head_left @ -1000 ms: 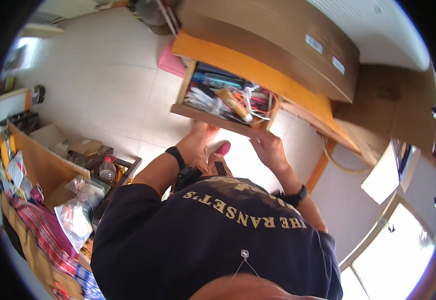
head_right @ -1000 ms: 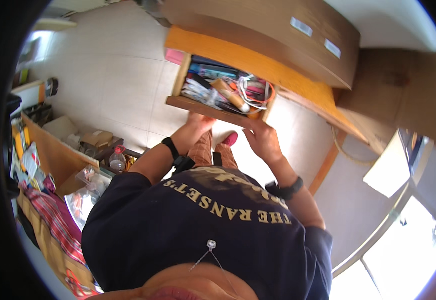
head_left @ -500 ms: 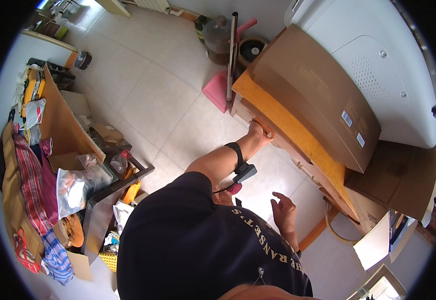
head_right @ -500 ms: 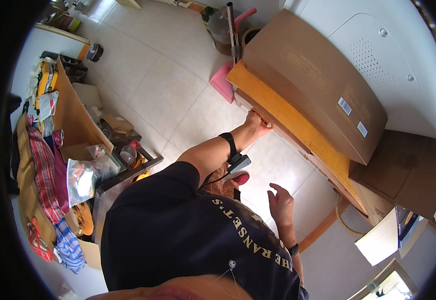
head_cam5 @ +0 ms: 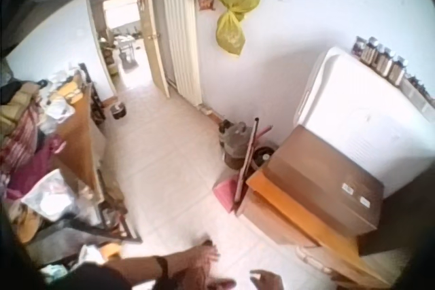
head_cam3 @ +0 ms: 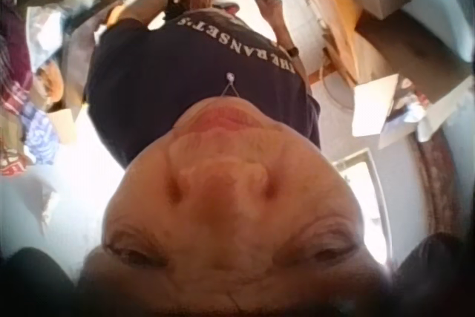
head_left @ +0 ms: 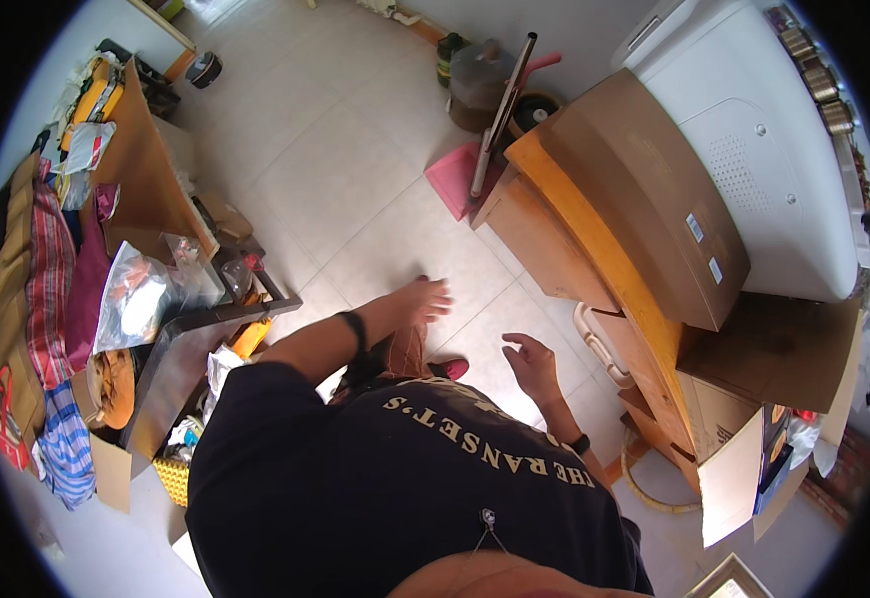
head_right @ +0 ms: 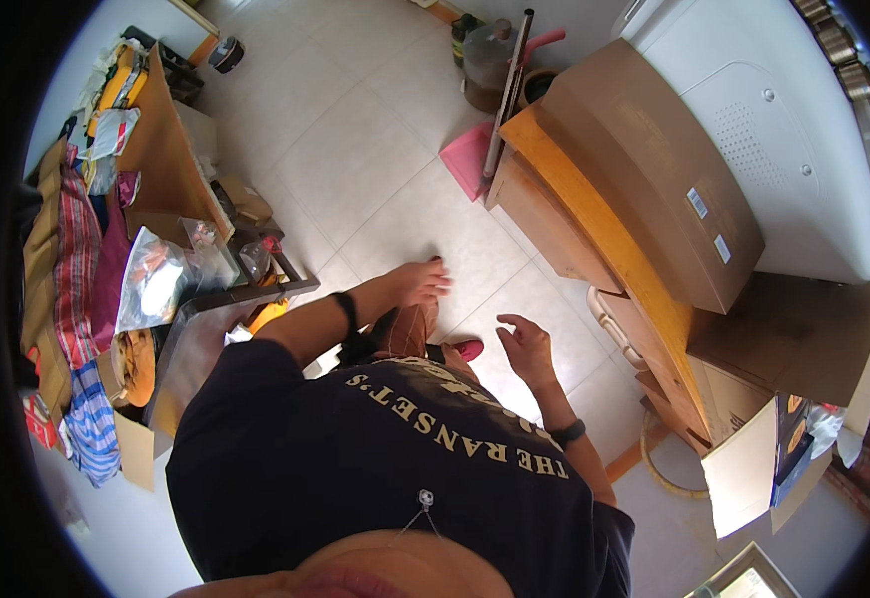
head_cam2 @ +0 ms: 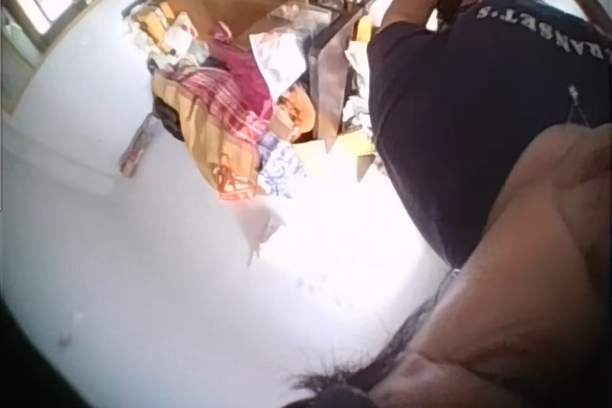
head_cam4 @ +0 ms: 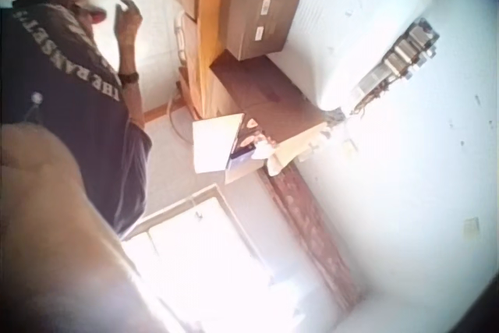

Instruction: The person retrieves a photo from a drawer, then walks to a table and assembles a green photo frame by inserting a photo and backing board. The completed frame is placed on a nearby cabinet.

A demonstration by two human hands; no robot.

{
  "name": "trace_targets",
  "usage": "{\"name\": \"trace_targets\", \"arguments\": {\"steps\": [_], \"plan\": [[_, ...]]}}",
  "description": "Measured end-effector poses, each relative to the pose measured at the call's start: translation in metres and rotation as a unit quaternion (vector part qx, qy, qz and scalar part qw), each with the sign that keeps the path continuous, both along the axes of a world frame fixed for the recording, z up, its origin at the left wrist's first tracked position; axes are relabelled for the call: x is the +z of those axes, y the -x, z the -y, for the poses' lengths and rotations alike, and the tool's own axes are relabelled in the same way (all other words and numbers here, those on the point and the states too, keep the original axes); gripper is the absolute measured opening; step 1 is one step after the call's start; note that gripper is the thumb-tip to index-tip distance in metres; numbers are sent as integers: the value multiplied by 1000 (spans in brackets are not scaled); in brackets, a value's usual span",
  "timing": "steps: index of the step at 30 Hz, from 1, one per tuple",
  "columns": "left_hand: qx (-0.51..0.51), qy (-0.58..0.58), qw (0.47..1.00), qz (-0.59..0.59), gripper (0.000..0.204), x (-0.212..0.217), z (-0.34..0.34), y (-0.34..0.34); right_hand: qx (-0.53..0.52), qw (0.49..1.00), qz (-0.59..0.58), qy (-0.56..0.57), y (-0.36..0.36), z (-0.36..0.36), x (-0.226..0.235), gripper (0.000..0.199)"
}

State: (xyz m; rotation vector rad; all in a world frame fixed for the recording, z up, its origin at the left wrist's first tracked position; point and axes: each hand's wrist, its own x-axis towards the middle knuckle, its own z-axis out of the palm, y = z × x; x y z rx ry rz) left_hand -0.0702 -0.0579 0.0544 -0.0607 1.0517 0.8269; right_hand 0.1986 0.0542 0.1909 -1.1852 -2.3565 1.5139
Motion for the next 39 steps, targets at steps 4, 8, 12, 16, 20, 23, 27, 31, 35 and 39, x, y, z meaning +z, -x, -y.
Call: {"name": "trace_targets", "arguments": {"steps": [4,8,12,16,20,23,27,31,35,39], "plan": [[217,105,970,-43,44,-10,94,56,-12,996,-29,89,47,-10,10,18],[271,122,954,34,43,-10,127,112,-51,960,-52,269,124,-26,20,27],[270,76,960,-17,40,8,109,173,-51,929,-54,363,226,-43,25,31],[262,32,959,-106,41,48,98,255,-12,907,-72,415,343,-53,38,33],[238,26,953,-188,45,75,93,321,17,887,-66,456,435,-56,48,30],[241,24,950,-196,46,77,87,360,49,875,-49,478,489,-63,48,28],[247,44,949,-191,50,66,77,416,53,867,-13,495,567,-90,45,22],[276,34,935,-220,48,42,77,491,50,857,-21,512,665,-128,31,21],[322,115,913,-223,45,18,98,582,68,837,-28,543,777,-174,27,20],[408,147,876,-209,46,6,135,654,123,830,-34,542,882,-212,36,21]]}}
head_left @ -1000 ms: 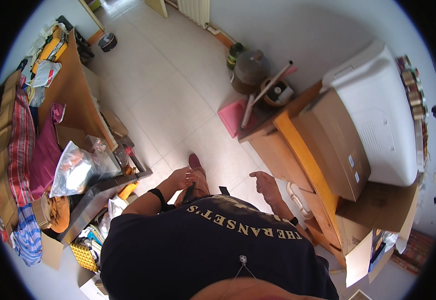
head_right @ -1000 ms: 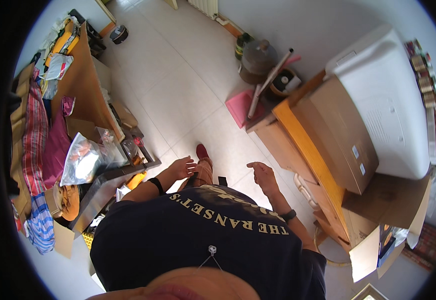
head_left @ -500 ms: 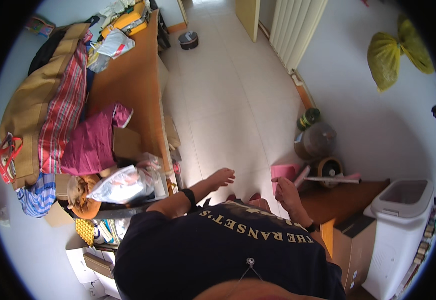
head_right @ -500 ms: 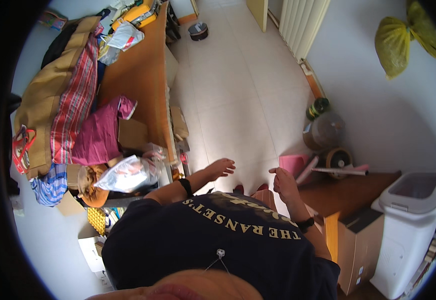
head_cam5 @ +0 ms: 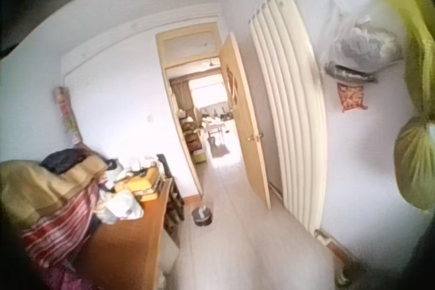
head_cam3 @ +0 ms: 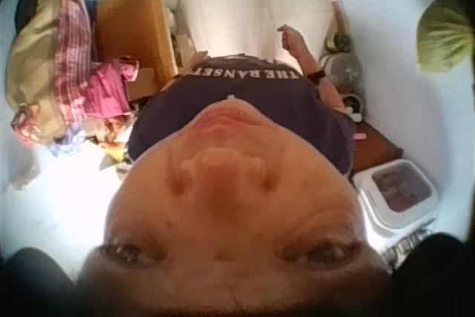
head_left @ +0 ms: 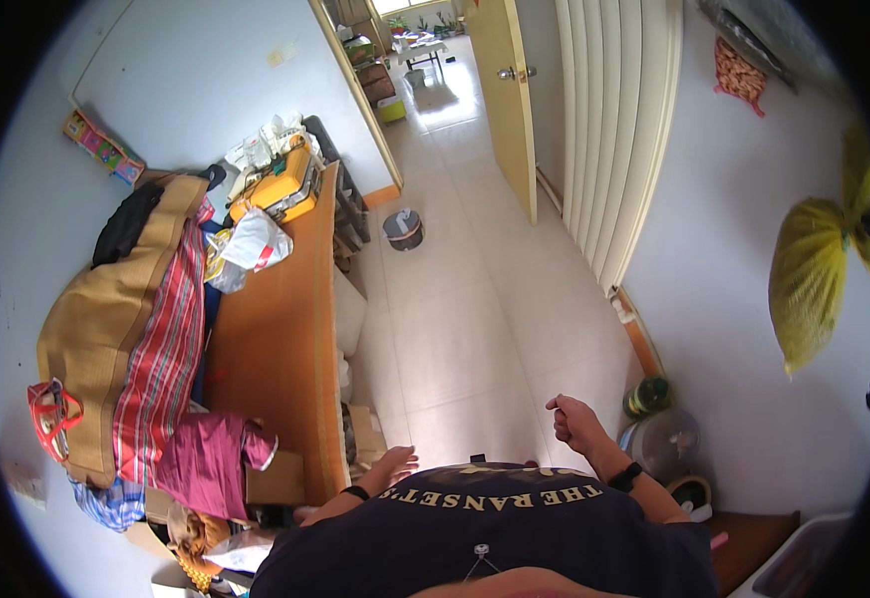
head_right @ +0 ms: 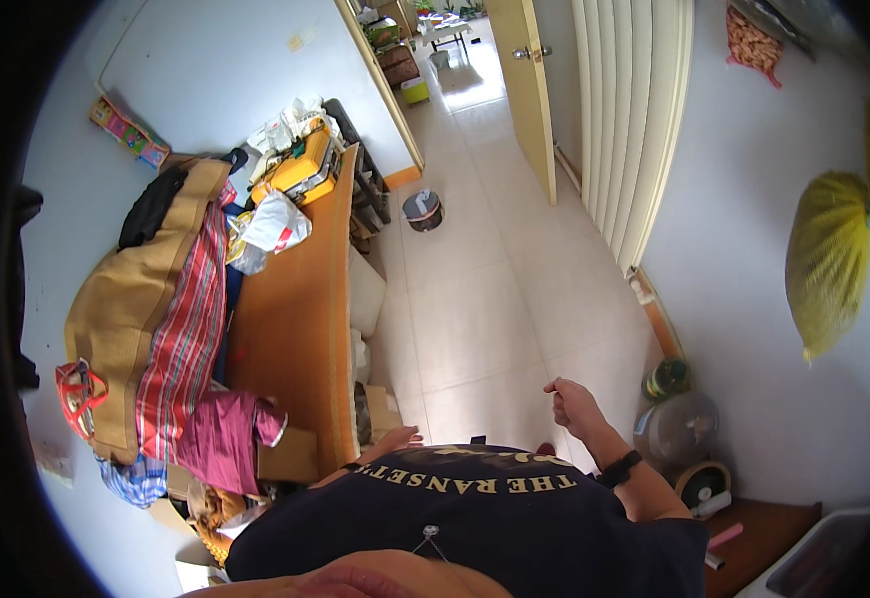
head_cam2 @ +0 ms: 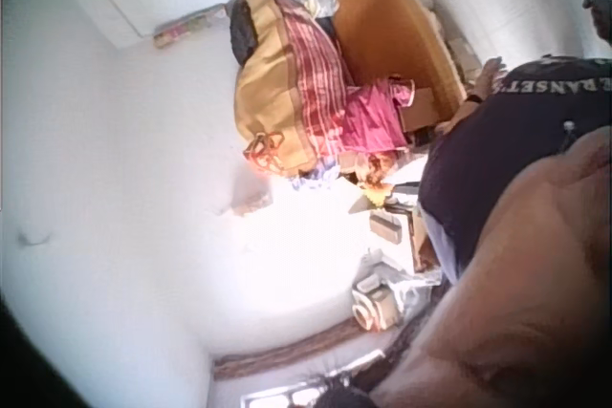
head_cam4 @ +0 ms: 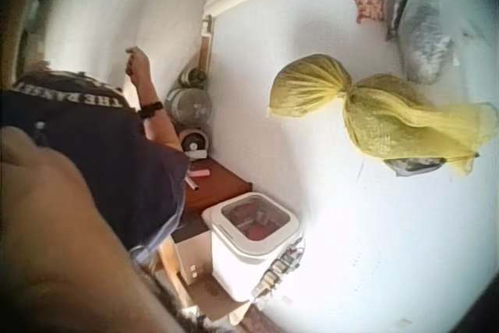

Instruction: The person retrieves a photo from a drawer, then walks to a table and assembles a green photo frame by inserting a photo and backing board. The completed frame is placed on a nearby cabinet.

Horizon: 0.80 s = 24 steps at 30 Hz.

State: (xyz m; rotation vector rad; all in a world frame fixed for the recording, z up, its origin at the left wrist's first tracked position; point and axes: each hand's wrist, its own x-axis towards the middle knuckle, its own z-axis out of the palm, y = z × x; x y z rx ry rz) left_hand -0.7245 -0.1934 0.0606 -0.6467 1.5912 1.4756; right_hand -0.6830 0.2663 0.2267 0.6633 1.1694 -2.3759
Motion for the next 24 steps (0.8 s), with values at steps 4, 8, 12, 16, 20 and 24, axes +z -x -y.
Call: {"name": "trace_targets", "arguments": {"steps": [4,8,12,16,20,24], "plan": [[62,15,997,-40,43,5,23,44,24,999,22,29,100,-13,1,19],[53,36,998,-21,36,-6,33,92,70,996,5,48,206,-16,-17,19],[10,41,999,-21,29,-40,37,176,86,995,45,18,316,-5,-29,19],[-18,7,999,-48,23,-49,37,299,142,989,36,-13,429,6,-4,18],[33,-54,997,-51,19,-26,13,436,127,992,24,1,530,9,18,19],[24,52,996,-66,19,18,-33,570,107,993,45,7,609,1,15,21]]}}
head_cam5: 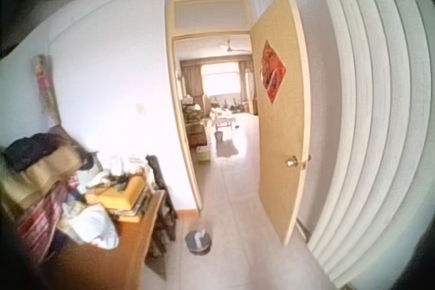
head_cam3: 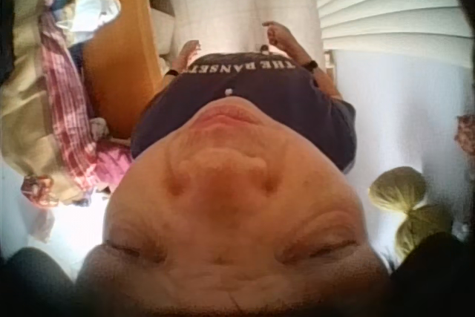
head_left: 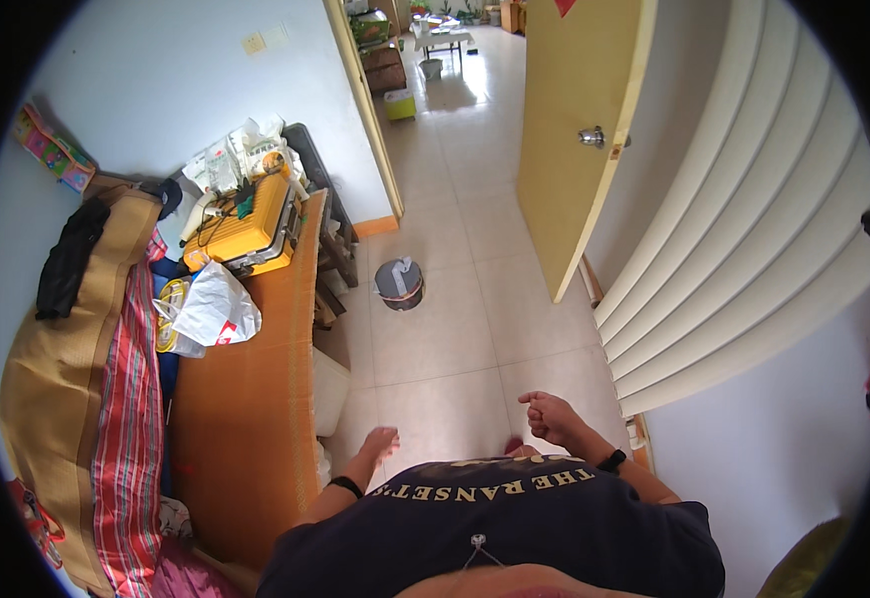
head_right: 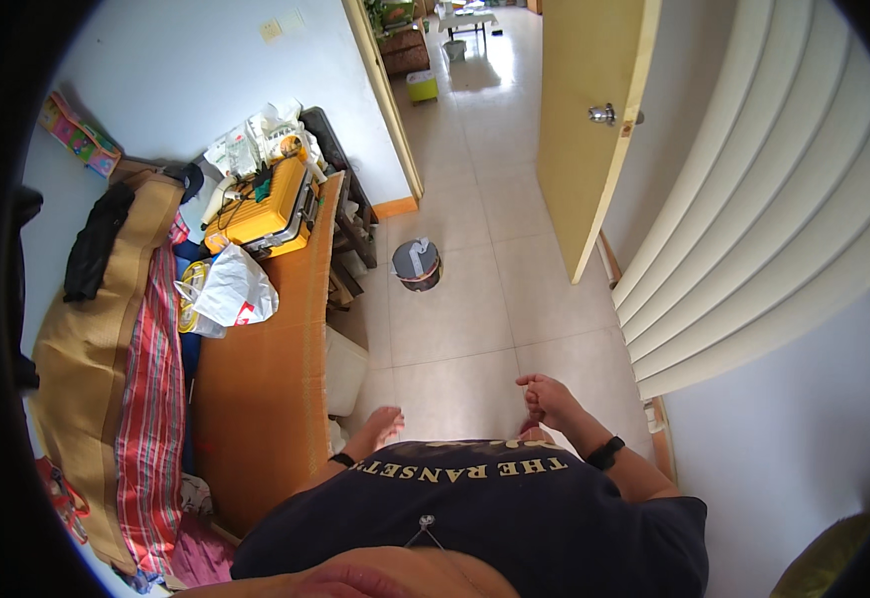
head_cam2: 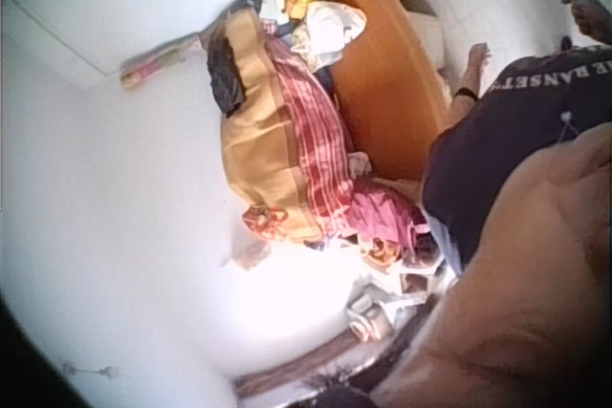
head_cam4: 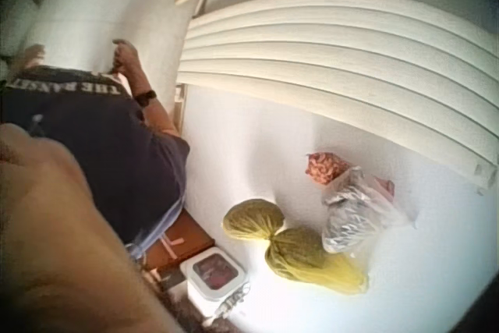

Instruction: The person retrieves a photo from a drawer, then walks to a table and assembles a green photo frame by inserting a photo and backing board. The completed frame is placed on a nearby cabinet.

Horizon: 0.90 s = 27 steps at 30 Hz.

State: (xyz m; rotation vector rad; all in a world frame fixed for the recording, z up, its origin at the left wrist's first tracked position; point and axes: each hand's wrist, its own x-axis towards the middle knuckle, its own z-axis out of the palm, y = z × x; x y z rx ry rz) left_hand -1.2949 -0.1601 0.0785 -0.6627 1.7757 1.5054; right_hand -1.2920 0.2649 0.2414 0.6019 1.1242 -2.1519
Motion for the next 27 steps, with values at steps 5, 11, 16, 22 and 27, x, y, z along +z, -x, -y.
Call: {"name": "trace_targets", "arguments": {"steps": [5,11,16,22,27], "plan": [[-36,28,999,-10,26,-6,-49,130,-15,1000,2,3,123,-31,-28,25],[-188,18,980,-62,24,-43,-35,209,-21,999,1,47,313,-58,-27,24],[-25,52,998,38,20,-11,-35,282,-7,999,-19,33,459,-59,-15,21],[50,28,996,71,23,-33,-28,380,51,998,-18,36,619,-31,-28,18],[17,-25,999,13,26,-75,0,545,38,999,6,-5,751,-7,-20,20]]}}
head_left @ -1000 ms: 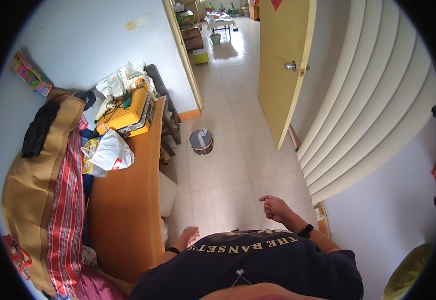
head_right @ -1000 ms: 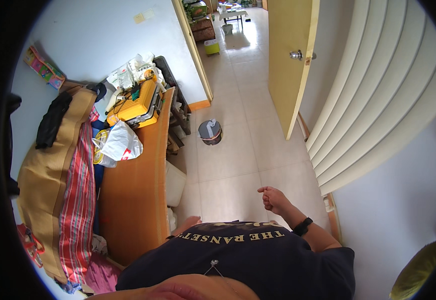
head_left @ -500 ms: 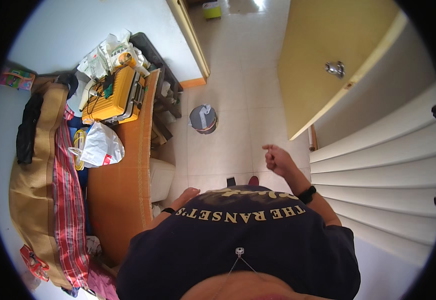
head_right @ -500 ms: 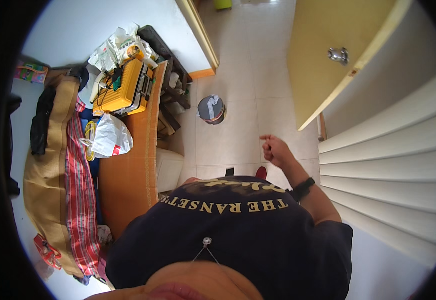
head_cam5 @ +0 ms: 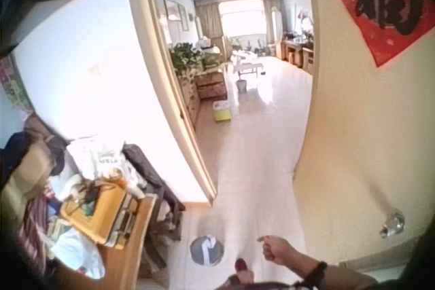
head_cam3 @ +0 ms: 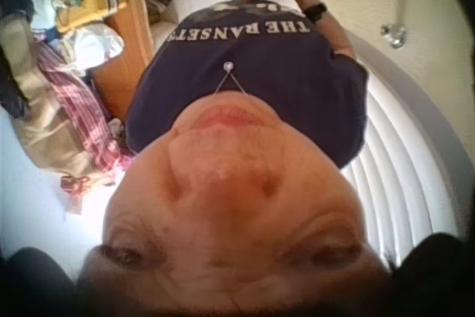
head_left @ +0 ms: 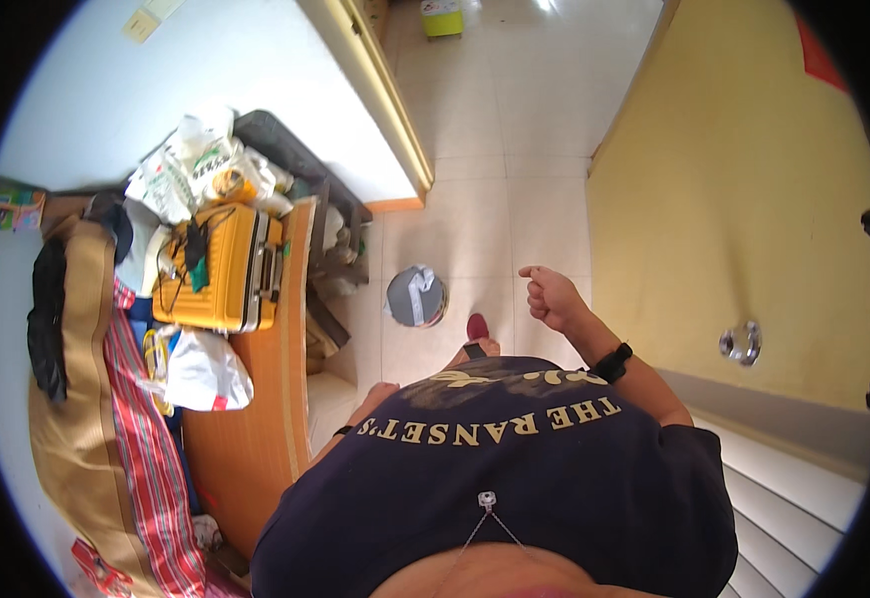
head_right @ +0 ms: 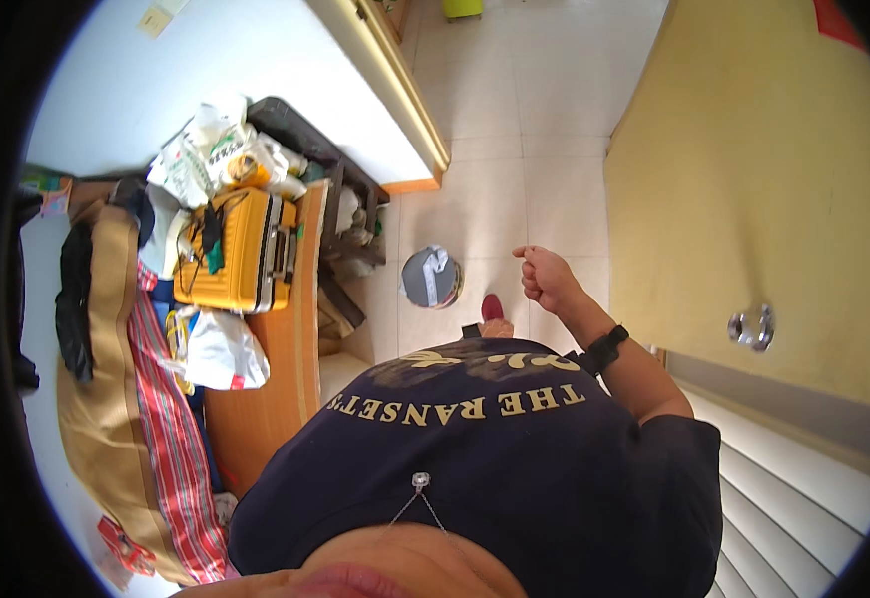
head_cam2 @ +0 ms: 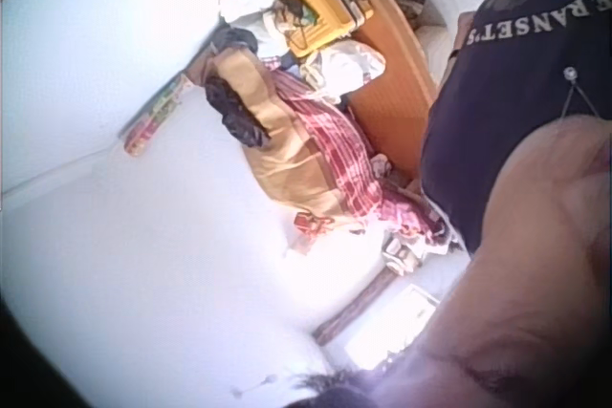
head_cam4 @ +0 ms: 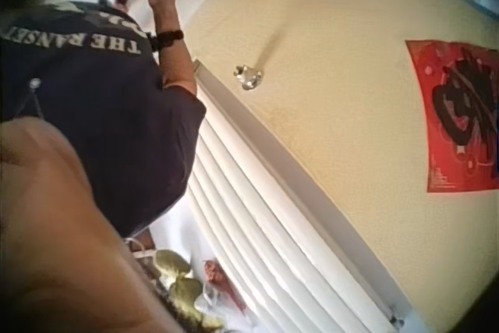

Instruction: The person retrieves a photo from a drawer, then walks to a table and assembles a green photo frame by inserting a photo and backing board. The completed frame is placed on a nearby cabinet.

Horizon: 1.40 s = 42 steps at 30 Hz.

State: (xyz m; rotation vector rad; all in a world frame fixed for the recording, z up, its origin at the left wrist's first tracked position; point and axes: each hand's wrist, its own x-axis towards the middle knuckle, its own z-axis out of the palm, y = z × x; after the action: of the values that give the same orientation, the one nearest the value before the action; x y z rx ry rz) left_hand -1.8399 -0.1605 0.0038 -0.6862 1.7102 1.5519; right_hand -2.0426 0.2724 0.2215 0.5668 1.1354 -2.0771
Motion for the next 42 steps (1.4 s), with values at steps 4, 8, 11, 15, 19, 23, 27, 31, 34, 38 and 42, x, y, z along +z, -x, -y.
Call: {"name": "trace_targets", "arguments": {"steps": [4,8,11,15,19,23,27,31,34,38,42], "plan": [[46,37,998,-25,26,33,-25,136,9,999,-44,8,102,2,24,18],[-48,90,994,-30,34,85,-54,302,-42,998,-10,38,180,-5,23,20],[-69,92,991,-72,36,96,-91,401,-54,997,18,49,244,-20,4,23],[-98,58,990,-79,29,63,-130,497,-62,995,41,64,346,-55,-25,25],[-207,36,966,-148,27,46,-130,573,-91,990,30,107,469,-94,-24,26],[-216,140,956,-140,27,59,-123,641,-98,987,-5,127,578,-130,-15,25],[-71,187,980,10,29,68,-130,710,-92,986,-5,138,672,-137,-12,25],[-114,195,973,-38,30,37,-138,784,-95,988,19,119,759,-139,-27,26],[-135,68,986,-67,32,11,-141,863,-97,992,32,73,821,-144,-36,19],[-94,92,991,-15,32,11,-161,1001,-115,992,36,25,921,-157,-20,19],[-161,127,974,-95,31,42,-191,1159,-113,993,-8,36,1009,-171,-3,19]]}}
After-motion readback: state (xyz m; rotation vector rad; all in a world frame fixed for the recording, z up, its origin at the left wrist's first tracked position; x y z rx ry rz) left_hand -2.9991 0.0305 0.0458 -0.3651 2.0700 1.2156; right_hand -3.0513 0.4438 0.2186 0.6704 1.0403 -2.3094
